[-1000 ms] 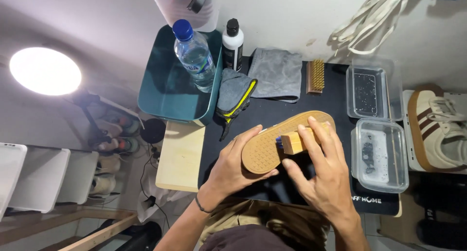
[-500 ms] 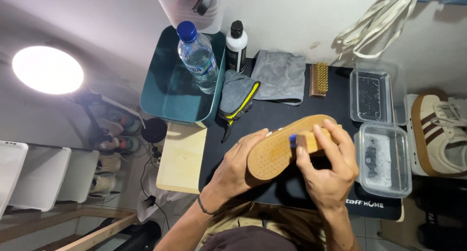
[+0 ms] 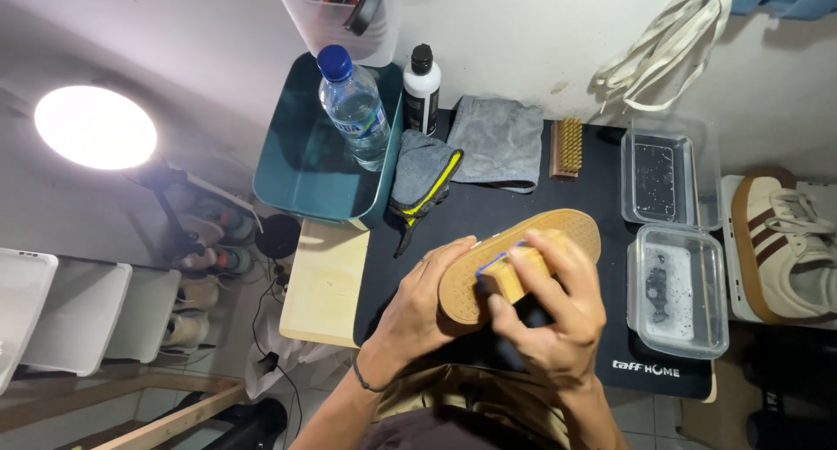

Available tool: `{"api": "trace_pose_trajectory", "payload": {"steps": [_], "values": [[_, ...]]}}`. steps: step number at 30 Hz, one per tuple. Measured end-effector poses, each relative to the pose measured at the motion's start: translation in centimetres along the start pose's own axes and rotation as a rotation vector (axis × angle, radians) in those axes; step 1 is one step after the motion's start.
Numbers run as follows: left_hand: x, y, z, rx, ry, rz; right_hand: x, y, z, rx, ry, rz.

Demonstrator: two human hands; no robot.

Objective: The person pours a cleaning liquid into a container of water, dips a brush into the solution, and scrubs the sole of a sneaker. The person continues to scrub the shoe's sole with the brush throughout the video.

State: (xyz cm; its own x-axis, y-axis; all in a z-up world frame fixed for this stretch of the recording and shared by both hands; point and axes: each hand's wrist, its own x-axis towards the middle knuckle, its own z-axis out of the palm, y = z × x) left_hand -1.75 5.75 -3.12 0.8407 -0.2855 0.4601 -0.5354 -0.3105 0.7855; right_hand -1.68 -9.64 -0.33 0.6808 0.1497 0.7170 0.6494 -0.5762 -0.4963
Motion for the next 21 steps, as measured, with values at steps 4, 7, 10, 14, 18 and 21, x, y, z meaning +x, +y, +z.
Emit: {"api": "trace_pose_trajectory", "payload": {"steps": [4, 7, 10, 14, 18, 21], "values": [[0.0, -0.2, 0.1, 0.002, 0.000, 0.025, -0.2, 0.1, 0.7, -0.214, 0.091, 0.197], [-0.2, 0.0, 0.2, 0.022, 0.010, 0.014, 0.1, -1.1, 0.7, -0.018, 0.018, 0.035], [-0.2, 0.3, -0.1, 0.029, -0.004, -0.007, 0.0, -0.6, 0.5, -0.035, -0.011, 0.029], [-0.2, 0.5, 0.0, 0.032, -0.011, 0.032, 0.2, -1.7, 0.5, -0.096, 0.032, 0.091], [-0.3, 1.1, 0.0, 0.048, -0.034, 0.063, -0.2, -0.8, -0.3, -0.055, 0.025, 0.065], [-0.1, 1.6, 0.0, 0.054, -0.024, 0.044, -0.1, -1.3, 0.1, -0.114, 0.070, 0.126]]}}
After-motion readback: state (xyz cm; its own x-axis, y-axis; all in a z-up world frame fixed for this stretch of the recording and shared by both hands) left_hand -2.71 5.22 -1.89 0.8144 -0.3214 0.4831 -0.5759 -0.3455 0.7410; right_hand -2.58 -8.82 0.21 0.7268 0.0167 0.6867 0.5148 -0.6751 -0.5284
